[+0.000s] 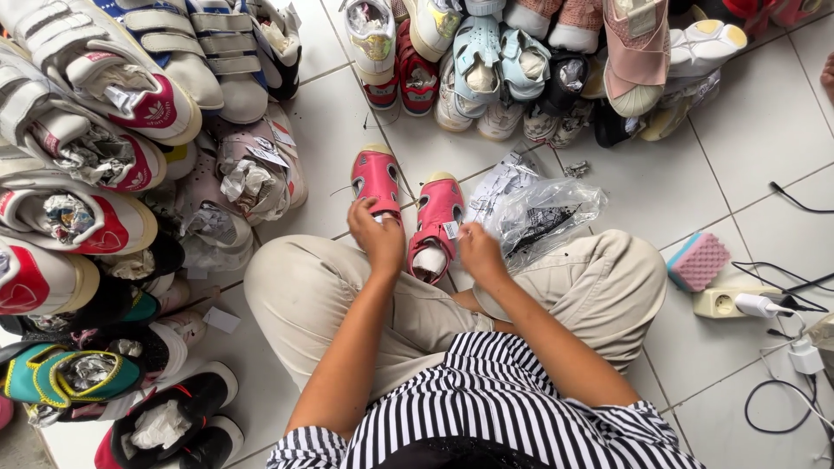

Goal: The person is sitting on the floor, surrounded by many shoes, and is busy pairing them up by taking them out of plastic bags and matching them.

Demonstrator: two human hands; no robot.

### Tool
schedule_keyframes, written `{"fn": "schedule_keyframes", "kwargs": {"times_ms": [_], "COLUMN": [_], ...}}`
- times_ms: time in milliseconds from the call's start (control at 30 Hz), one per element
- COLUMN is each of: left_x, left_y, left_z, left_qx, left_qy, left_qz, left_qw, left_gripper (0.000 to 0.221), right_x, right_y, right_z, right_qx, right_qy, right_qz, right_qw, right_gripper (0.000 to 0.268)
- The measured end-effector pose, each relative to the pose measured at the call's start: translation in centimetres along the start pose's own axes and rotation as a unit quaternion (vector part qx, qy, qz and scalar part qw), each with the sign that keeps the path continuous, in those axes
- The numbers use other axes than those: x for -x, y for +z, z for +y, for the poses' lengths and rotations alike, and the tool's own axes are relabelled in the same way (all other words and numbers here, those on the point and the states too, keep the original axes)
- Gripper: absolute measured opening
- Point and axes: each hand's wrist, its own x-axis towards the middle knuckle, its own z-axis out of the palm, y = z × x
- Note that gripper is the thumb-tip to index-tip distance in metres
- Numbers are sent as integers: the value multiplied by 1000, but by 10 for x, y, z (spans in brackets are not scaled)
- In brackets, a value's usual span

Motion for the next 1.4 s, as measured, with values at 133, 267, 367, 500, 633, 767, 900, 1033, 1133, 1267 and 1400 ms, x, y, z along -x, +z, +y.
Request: {"fn": "schedule_keyframes", "kwargs": {"times_ms": [133,267,367,500,633,767,900,1033,1133,1267,1400], "left_x": [1,-8,-13,-13,-15,-27,-12,-10,-10,0,21], "left_y": [17,14,21,18,21,41,-3,-13,-19,-50,-47], "left_z": [2,9,-19,-24,-28,-41,18,29,35,65,52], "left_qx": [-122,-124,-67,-10,32,82,17,14,23,101,168], "left_qy": [-202,-267,-278,-221,-219,-387,-349,-355,-340,-257,92], "left_qz": [-35,-104,-97,-77,-31,-71,-163,-162,-162,-144,-6], "left_qw": [971,950,953,972,975,916,923,921,926,950,981], "left_gripper": [71,90,95,68,52,68,114,125,115,99,91], "right_x": [44,44,28,24,33,67,66,19,2,-4,5], "right_y": [11,12,29,20,16,-8,-1,34,40,24,3], "right_z": [-30,-37,-7,-15,-20,-69,-71,-17,3,29,10], "right_qx": [77,-36,-78,-111,-70,-69,-54,-54,-61,-241,-321], "right_qy": [38,70,72,69,43,40,-2,12,-20,-64,-198], "right_qz": [-132,-157,-147,-106,-77,-96,-84,-103,-104,-84,-15], "right_qw": [987,984,983,986,994,992,995,993,992,965,926], "right_gripper": [70,82,73,53,53,84,109,93,87,80,89]}}
